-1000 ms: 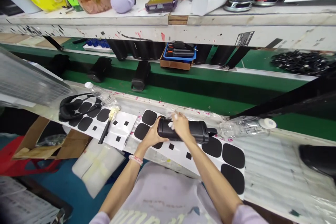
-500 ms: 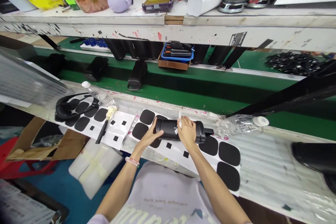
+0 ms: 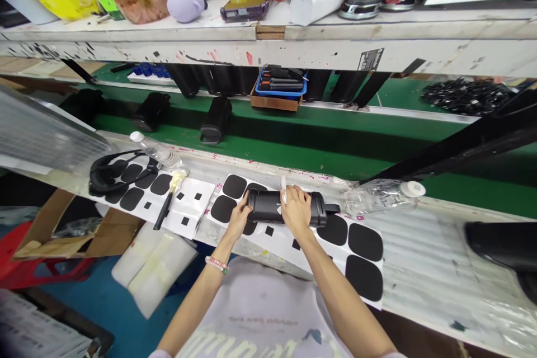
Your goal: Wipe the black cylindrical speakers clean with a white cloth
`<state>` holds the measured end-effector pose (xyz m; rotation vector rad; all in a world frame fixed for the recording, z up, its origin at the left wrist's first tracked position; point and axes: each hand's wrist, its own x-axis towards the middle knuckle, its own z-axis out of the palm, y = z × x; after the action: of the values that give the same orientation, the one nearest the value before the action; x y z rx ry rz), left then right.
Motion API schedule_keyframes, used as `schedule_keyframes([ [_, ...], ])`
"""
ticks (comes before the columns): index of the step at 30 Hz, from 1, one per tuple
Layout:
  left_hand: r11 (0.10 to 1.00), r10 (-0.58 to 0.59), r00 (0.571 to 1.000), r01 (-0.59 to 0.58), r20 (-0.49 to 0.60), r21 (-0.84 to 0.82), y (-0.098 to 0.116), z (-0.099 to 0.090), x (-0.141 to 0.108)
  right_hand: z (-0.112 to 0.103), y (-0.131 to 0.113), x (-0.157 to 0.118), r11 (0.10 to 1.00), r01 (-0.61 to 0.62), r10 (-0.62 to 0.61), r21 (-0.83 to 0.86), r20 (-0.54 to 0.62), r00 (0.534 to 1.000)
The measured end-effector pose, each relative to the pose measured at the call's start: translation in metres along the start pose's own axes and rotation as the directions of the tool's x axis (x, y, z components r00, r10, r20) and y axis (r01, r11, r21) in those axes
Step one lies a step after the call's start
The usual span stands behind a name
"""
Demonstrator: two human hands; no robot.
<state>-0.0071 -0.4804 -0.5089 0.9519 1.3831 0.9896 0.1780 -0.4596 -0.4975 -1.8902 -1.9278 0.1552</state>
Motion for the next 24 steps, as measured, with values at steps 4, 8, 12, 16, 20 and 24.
schedule_keyframes([
  [4,1.0,0.005,1.0,-0.006,-0.026,-0.027,-0.001,0.001,-0.001,0.0,0.0,-0.001,1.0,0.006,-0.006,0.003,-0.003,1.0],
  [8,0.999,0.009,0.999,-0.01,-0.035,-0.049,-0.001,0.002,-0.001,0.0,0.0,-0.002,1.0,0.009,-0.008,0.017,-0.004,1.0],
  [12,0.998,0.01,0.999,-0.012,-0.039,-0.068,-0.001,0.003,0.0,-0.001,0.0,-0.002,0.999,0.003,-0.003,0.048,-0.006,1.0],
  [16,0.996,0.011,0.999,-0.014,-0.035,-0.091,-0.002,0.004,0.001,-0.003,0.0,-0.002,0.995,-0.012,0.012,0.103,0.003,1.0],
  [20,0.993,-0.012,0.999,0.008,-0.035,-0.114,-0.004,0.004,0.003,-0.001,-0.007,-0.002,0.979,-0.046,0.045,0.196,0.01,0.999],
  [24,0.987,-0.078,0.997,0.077,-0.004,-0.142,-0.001,-0.002,0.001,-0.013,0.005,0.003,0.93,-0.162,0.168,0.33,0.01,0.986],
])
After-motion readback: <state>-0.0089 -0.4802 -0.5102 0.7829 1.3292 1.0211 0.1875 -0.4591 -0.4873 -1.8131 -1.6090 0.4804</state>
